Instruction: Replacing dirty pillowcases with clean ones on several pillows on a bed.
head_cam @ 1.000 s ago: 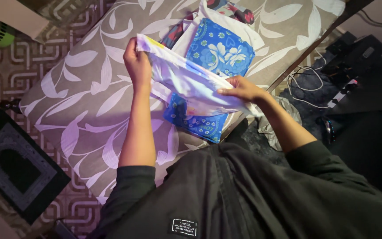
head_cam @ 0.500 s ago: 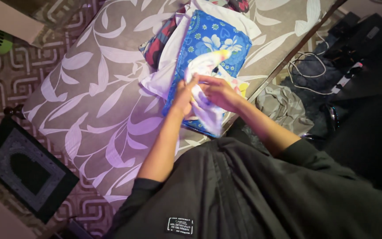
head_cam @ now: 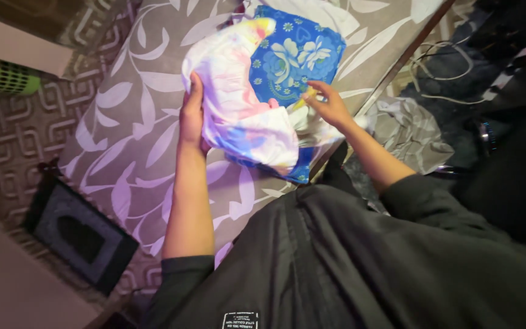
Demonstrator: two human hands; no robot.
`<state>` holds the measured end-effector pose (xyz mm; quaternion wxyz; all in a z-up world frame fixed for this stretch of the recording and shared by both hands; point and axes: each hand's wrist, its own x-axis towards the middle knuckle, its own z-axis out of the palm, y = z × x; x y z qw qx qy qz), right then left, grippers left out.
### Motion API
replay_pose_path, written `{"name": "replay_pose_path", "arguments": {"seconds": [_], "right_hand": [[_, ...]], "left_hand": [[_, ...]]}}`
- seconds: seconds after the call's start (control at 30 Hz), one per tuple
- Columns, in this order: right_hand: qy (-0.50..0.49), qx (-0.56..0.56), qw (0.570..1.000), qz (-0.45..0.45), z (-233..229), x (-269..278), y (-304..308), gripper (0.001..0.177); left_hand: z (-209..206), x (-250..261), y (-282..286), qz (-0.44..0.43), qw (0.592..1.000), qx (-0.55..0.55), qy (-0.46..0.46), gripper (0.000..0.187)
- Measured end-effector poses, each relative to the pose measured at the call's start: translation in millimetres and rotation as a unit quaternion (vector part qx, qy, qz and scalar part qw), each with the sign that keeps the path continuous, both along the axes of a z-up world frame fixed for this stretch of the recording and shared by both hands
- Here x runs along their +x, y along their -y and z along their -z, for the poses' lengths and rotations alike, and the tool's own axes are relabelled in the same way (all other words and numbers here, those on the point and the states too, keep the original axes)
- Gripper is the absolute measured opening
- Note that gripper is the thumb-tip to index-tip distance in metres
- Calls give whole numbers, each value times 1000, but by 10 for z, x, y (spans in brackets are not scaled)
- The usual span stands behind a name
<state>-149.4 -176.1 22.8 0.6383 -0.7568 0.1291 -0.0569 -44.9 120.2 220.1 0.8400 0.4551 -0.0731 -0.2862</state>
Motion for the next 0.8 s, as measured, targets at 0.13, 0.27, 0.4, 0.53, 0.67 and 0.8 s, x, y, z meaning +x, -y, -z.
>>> {"name": "replay_pose_path", "arguments": {"seconds": [0.13, 0.27, 0.4, 0.53, 0.67, 0.8], "right_hand": [[61, -47, 986, -147, 14, 126, -48, 43], [15, 77, 952, -295, -383, 282, -234, 42], [-84, 296, 910, -279, -585, 478, -394, 49], [-124, 228, 937, -235, -550, 761, -414, 50], [48, 4, 993, -109, -534, 1020, -121, 63], [181, -33, 966, -183, -749, 1327, 211, 107]], "left_hand": [[-75, 164, -70, -25, 999, 29, -1, 68], [-5, 359, -119, -109, 986, 111, 51, 65], [69, 393, 55, -96, 983, 152, 41, 57], [106, 469, 284, -57, 989, 129, 44, 51], [-150, 612, 418, 4, 921, 280, 271, 35], [-283, 830, 453, 106, 886, 284, 351, 28]]}}
